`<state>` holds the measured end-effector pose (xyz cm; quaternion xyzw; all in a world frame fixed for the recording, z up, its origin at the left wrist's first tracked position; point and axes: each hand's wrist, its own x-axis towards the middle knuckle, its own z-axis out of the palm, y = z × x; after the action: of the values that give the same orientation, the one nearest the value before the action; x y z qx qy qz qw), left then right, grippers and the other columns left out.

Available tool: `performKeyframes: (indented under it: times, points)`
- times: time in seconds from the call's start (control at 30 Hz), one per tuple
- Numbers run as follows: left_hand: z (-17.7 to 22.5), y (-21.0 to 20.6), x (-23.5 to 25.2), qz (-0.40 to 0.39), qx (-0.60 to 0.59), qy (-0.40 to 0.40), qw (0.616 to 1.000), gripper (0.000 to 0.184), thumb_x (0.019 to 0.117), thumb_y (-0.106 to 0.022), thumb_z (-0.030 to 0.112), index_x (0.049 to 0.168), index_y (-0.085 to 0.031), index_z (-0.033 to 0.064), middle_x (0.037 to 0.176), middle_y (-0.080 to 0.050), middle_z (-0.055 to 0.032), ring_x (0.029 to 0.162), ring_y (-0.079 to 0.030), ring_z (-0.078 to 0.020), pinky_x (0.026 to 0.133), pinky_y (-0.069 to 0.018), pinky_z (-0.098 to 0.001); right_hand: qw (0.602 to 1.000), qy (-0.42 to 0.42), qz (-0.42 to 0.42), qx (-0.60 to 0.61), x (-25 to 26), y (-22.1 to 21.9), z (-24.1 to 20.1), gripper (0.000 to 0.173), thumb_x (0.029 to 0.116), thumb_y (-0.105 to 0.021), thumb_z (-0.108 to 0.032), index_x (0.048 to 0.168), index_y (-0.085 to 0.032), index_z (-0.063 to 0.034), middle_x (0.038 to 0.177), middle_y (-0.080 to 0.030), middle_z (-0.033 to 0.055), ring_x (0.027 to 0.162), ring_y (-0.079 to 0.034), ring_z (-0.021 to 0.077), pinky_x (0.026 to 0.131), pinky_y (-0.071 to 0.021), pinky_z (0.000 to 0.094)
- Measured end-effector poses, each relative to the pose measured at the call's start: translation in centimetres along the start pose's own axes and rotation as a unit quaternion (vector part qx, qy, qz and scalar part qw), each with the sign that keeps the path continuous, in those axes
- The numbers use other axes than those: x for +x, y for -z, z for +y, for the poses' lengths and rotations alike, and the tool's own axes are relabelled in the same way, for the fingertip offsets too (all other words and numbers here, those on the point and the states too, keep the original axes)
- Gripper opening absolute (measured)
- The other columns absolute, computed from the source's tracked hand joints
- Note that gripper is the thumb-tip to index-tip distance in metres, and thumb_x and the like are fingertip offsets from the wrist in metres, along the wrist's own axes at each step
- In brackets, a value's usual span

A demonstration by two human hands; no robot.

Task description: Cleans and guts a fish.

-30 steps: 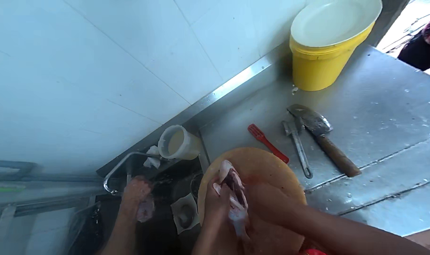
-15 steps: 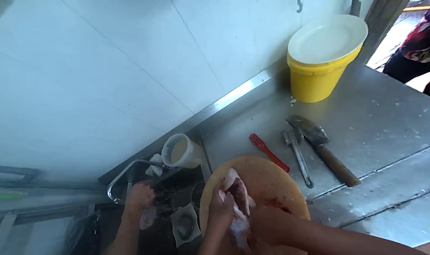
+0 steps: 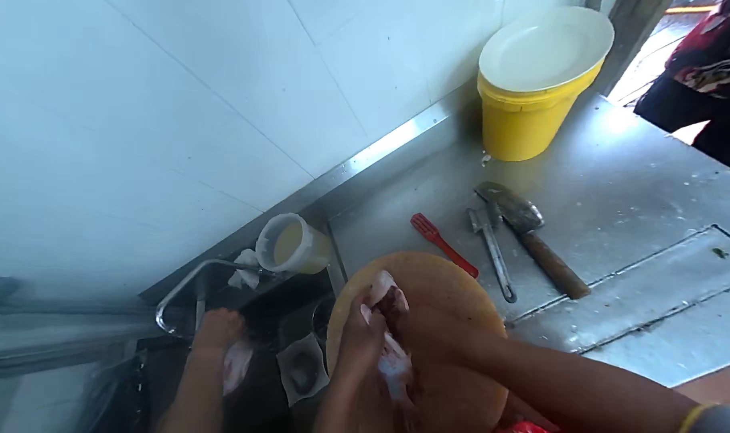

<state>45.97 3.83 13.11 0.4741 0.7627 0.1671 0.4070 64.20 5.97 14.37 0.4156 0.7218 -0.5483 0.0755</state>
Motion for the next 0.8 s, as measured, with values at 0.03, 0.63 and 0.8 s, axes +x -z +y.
performKeyframes:
  times: [0.03, 0.63, 0.8]
  points:
    - [0.2, 0.2, 0.2, 0.000, 0.013, 0.005, 1.000, 0.050, 0.0998, -0.055, 0.025, 0.149, -0.047, 0.0178, 0.115, -0.069, -0.0104, 0.089, -0.071, -0.0196, 0.073, -0.0617, -0.0431, 1.000, 0.017, -0.023, -0.004, -0.4, -1.5, 0.1, 0.031, 0.1020, -0.059, -0.020, 0.120, -0.062, 0.0052, 0.111, -0.066, 0.0288, 0.104, -0.067, 0.0467, 0.086, -0.0537, 0.0685]
    - [1.3, 2.0, 2.7, -0.086, 0.165, -0.036, 0.982, 0.051, 0.0990, -0.056, 0.027, 0.150, -0.052, 0.0239, 0.124, -0.070, -0.0097, 0.113, -0.067, -0.0238, 0.099, -0.0539, -0.0513, 0.953, -0.071, 0.004, -0.295, -2.9, 6.2, -1.8, 0.021, 0.1012, -0.055, -0.009, 0.117, -0.067, -0.0033, 0.110, -0.069, 0.0206, 0.103, -0.068, 0.0418, 0.082, -0.0562, 0.0620]
    - [1.3, 2.2, 2.9, -0.099, 0.152, -0.039, 0.983, 0.051, 0.0988, -0.056, 0.026, 0.150, -0.053, 0.0240, 0.128, -0.068, -0.0088, 0.117, -0.066, -0.0217, 0.101, -0.0533, -0.0488, 0.958, -0.025, -0.039, -0.283, -2.9, 4.2, -2.5, 0.025, 0.1040, -0.052, -0.009, 0.121, -0.064, 0.0045, 0.116, -0.065, 0.0279, 0.109, -0.065, 0.0493, 0.086, -0.0534, 0.0684]
